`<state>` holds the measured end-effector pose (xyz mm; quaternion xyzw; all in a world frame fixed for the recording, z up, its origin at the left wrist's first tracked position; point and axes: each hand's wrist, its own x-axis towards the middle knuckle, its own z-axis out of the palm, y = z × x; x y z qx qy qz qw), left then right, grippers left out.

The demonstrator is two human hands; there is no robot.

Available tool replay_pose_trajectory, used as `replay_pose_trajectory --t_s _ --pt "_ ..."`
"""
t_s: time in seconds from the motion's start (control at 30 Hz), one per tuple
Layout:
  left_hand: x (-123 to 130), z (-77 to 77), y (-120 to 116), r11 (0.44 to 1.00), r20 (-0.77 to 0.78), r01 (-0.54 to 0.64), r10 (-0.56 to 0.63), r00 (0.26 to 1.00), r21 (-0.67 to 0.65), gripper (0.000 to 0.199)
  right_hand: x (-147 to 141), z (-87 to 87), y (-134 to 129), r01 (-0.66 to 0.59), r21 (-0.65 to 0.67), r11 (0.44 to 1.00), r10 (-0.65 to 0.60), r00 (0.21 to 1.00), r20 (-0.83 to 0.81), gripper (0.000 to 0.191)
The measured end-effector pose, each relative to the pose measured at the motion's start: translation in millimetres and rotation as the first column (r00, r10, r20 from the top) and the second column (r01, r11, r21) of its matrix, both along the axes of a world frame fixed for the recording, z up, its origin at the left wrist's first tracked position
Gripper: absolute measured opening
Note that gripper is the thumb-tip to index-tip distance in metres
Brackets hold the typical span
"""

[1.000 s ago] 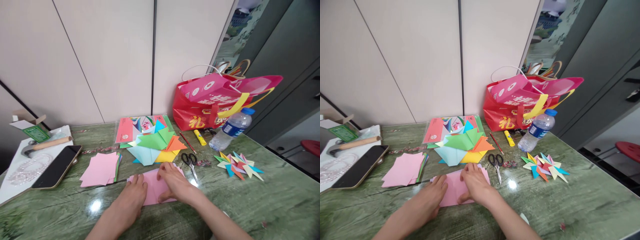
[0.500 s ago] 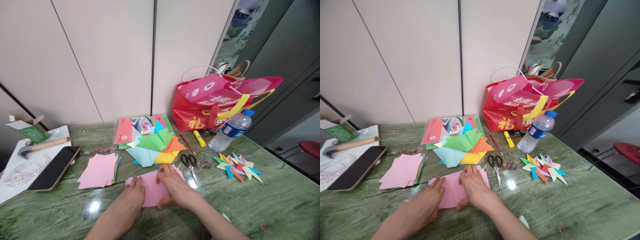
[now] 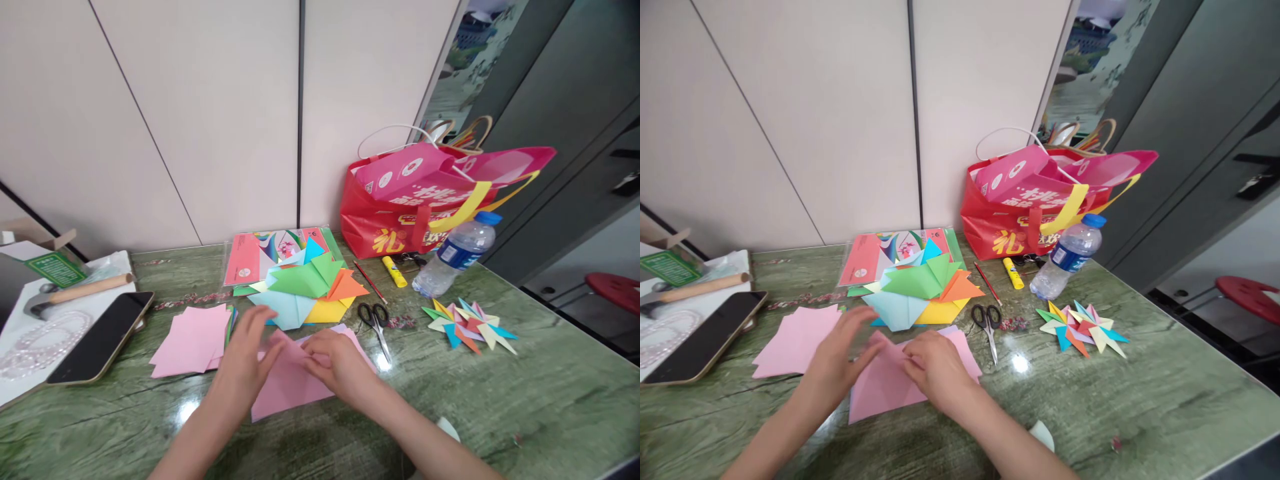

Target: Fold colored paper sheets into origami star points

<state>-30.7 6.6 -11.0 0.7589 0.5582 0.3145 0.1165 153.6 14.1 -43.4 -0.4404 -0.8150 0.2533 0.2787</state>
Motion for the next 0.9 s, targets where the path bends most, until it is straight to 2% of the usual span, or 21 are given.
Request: replay_pose_trajectory --t_s 0.03,0.07,0.1,0.13,0.2,0.27,0.33,0.4,0.47,0.57,0.67,0.77,0.9 --pt "0 2.6 0 0.992 0.082 -0.116 0.112 0.99 0.049 0.019 0 0.4 0 0.036 0.033 0.999 -0.034 0.998 -0.062 0.014" --pt "0 5.4 0 0.976 0.167 -0.214 0.204 0.965 0.042 0.019 1 1.5 0 0.077 0.062 0.995 -0.069 0.989 -0.129 0.014" --pt "1 8.2 0 0.965 0.258 -0.262 0.26 0.93 -0.027 0.022 2 3.1 0 0.121 0.091 0.988 -0.102 0.975 -0.197 0.013" --pt "2 10.8 -1 0.956 0.353 -0.252 0.289 0.89 -0.147 0.028 2 5.0 0 0.165 0.125 0.978 -0.128 0.958 -0.257 0.011" --pt "7 14.9 -2 0.907 0.542 -0.076 0.313 0.78 -0.414 0.05 3 9.1 -2 0.213 0.2 0.956 -0.135 0.93 -0.342 0.01" --pt "13 17.3 -5 0.826 0.678 0.15 0.327 0.659 -0.544 0.077 3 12.6 -5 0.193 0.262 0.946 -0.089 0.928 -0.361 0.012" --pt "16 18.2 -7 0.792 0.739 0.269 0.308 0.599 -0.548 0.082 2 15.6 -9 0.139 0.293 0.946 -0.034 0.941 -0.338 0.014" --pt "17 17.8 -8 0.797 0.751 0.294 0.276 0.599 -0.528 0.067 -1 18.6 -11 0.095 0.301 0.949 0.001 0.953 -0.303 0.015" --pt "16 16.4 -7 0.818 0.755 0.266 0.277 0.594 -0.51 0.052 -3 22.4 -13 0.069 0.31 0.948 0.017 0.963 -0.268 0.013" --pt "14 14.2 -4 0.869 0.811 0.215 0.291 0.507 -0.446 0.046 -4 30.2 -13 0.056 0.345 0.937 0.008 0.983 -0.182 0.013" --pt "12 14.2 -2 0.906 0.858 0.176 0.281 0.43 -0.384 0.041 -3 39.9 -15 0.047 0.37 0.928 -0.05 0.999 0.0 0.016" --pt "13 15.7 -1 0.914 0.872 0.135 0.309 0.38 -0.383 0.037 -3 51.1 -20 0.037 0.375 0.926 -0.103 0.982 0.159 0.019" --pt "14 13.8 -2 0.918 0.869 0.069 0.343 0.356 -0.391 0.035 -10 62.3 -26 0.124 0.366 0.922 -0.189 0.971 0.147 0.019"
